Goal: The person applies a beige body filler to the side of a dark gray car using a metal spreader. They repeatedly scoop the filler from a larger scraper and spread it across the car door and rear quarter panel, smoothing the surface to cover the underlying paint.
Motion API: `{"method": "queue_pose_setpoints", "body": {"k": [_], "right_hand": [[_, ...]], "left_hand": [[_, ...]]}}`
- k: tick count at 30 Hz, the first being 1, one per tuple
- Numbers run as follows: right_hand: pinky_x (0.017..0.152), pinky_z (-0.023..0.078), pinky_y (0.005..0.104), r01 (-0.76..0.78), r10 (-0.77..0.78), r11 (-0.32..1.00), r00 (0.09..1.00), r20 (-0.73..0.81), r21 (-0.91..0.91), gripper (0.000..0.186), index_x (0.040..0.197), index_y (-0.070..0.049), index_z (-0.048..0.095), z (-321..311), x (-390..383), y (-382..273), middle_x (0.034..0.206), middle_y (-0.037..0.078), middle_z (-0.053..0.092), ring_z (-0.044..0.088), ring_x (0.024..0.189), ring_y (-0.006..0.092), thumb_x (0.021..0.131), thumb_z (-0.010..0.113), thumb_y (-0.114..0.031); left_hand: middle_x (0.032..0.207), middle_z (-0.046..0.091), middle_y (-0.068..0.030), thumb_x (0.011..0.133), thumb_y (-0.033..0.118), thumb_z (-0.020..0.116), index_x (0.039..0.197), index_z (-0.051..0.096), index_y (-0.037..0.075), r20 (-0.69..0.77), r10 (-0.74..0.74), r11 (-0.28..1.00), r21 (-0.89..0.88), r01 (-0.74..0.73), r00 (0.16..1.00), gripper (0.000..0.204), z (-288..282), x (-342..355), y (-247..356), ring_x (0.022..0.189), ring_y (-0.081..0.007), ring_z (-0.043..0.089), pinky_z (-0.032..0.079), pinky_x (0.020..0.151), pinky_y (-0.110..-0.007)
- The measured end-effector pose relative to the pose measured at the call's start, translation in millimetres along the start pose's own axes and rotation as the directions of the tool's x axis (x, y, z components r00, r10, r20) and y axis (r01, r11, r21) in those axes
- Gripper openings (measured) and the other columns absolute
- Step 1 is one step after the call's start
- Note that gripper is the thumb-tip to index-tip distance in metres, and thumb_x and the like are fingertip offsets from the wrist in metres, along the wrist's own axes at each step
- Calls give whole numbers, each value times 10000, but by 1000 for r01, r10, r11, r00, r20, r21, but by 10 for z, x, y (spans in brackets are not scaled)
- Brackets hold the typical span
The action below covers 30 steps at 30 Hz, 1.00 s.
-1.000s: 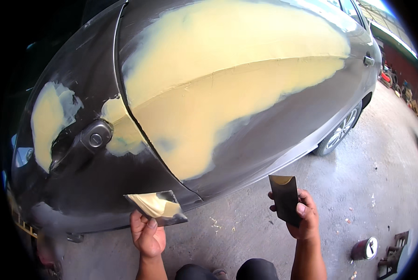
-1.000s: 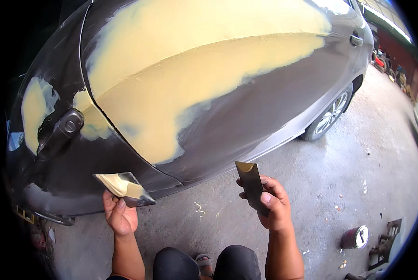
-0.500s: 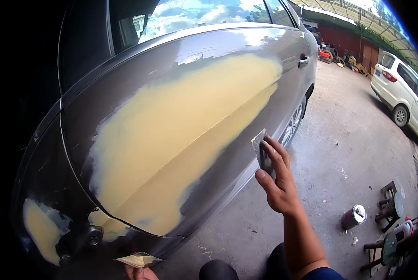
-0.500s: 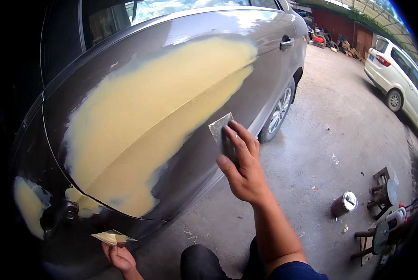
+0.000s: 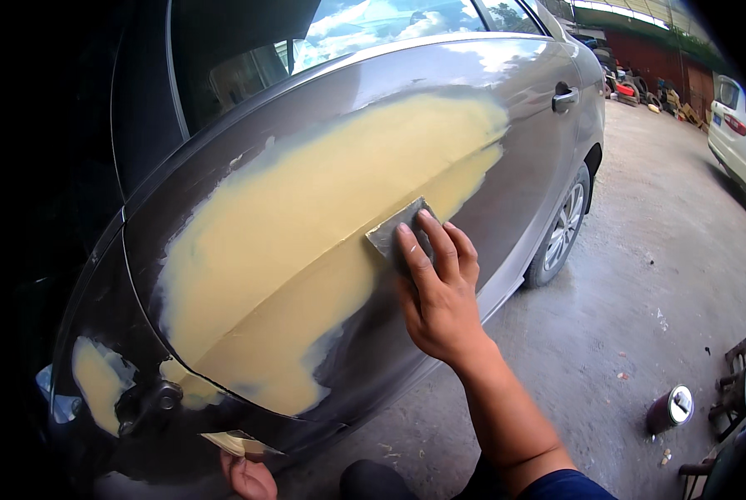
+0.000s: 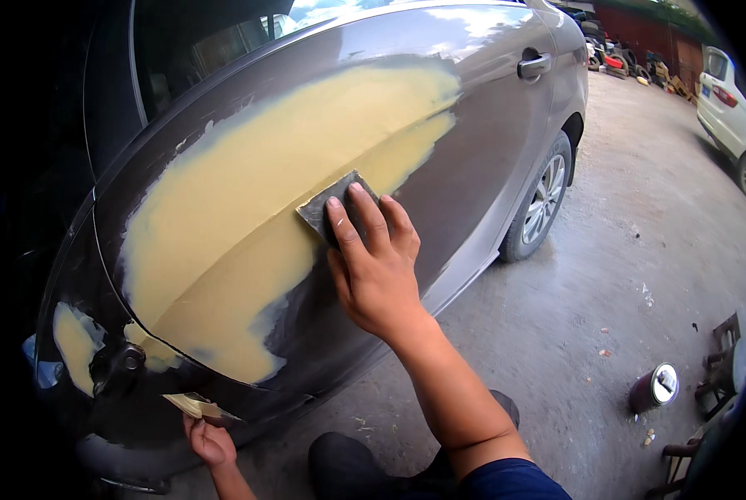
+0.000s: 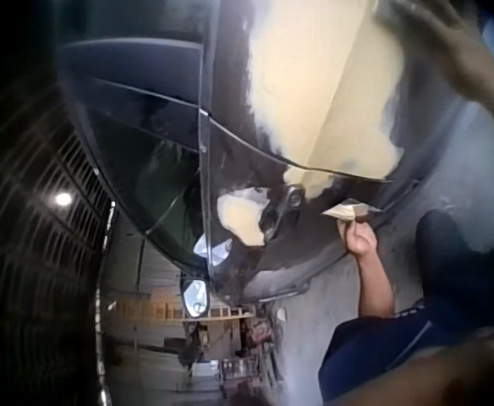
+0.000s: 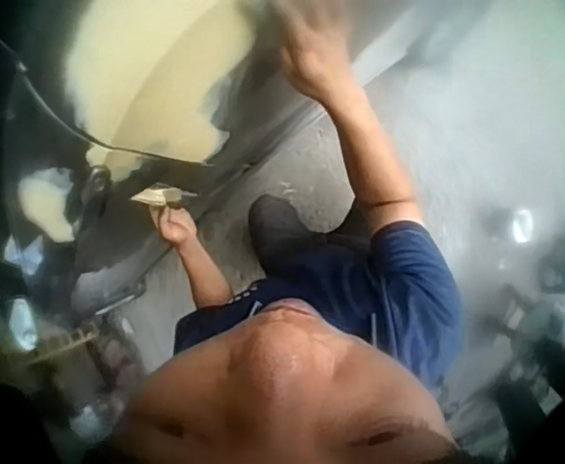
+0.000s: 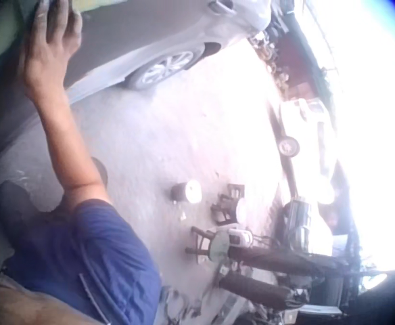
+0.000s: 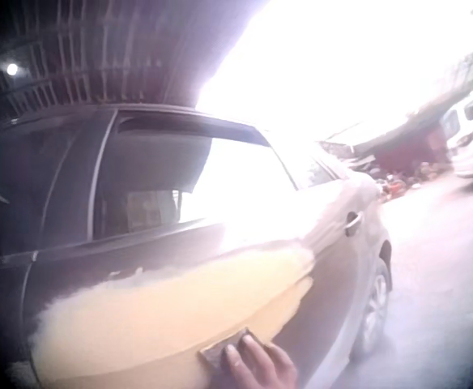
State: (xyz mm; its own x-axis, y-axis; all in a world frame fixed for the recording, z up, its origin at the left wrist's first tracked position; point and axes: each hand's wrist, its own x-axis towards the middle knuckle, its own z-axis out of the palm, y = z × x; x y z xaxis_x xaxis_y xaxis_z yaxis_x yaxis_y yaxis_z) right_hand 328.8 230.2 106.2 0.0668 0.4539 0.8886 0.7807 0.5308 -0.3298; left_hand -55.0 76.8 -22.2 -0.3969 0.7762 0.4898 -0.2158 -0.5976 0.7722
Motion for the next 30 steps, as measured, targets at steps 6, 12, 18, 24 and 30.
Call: {"method": "queue_pose_setpoints", "body": {"k": [6,12,18,24,30], "right_hand": [[1036,306,508,23,-22,1000,999,-34,15,576,1391,-161,496,28,25,20,1470,117,392,345,1282,403,837,651,-134],[1031,306,508,32,-31,999,999,-45,27,559,1380,-160,512,58,62,4,1458,119,408,359,1269,403,839,650,-139],[1014,320,498,31,-29,999,998,-63,19,540,1355,-153,536,92,55,-44,1437,117,435,390,1238,405,829,658,-130],[974,351,487,50,-49,999,997,-62,16,537,1324,-143,563,131,-73,-28,1404,122,471,429,1200,406,801,679,-114],[956,363,489,57,-56,998,998,-39,16,542,1315,-140,571,242,-330,8,1394,124,483,442,1189,408,785,684,-112]], "left_hand": [[1261,577,-179,859,97,454,1311,486,1,3,12,1000,21,-12,1000,464,67,-37,58,1190,-289,555,424,1050,-422],[1303,553,-205,863,107,447,1327,468,3,-15,10,999,39,-9,1000,475,114,-65,83,1235,-287,524,407,1071,-426],[1322,540,-204,866,115,439,1360,447,7,-45,10,997,80,-7,999,506,55,-89,75,1265,-284,499,385,1085,-422],[1332,533,-200,862,122,441,1380,430,5,-81,4,998,65,2,997,531,12,-89,-10,1271,-287,493,370,1097,-428],[1295,550,-202,852,121,452,1342,449,-26,-87,24,998,52,-20,996,511,127,-106,7,1219,-296,520,393,1066,-422]]}}
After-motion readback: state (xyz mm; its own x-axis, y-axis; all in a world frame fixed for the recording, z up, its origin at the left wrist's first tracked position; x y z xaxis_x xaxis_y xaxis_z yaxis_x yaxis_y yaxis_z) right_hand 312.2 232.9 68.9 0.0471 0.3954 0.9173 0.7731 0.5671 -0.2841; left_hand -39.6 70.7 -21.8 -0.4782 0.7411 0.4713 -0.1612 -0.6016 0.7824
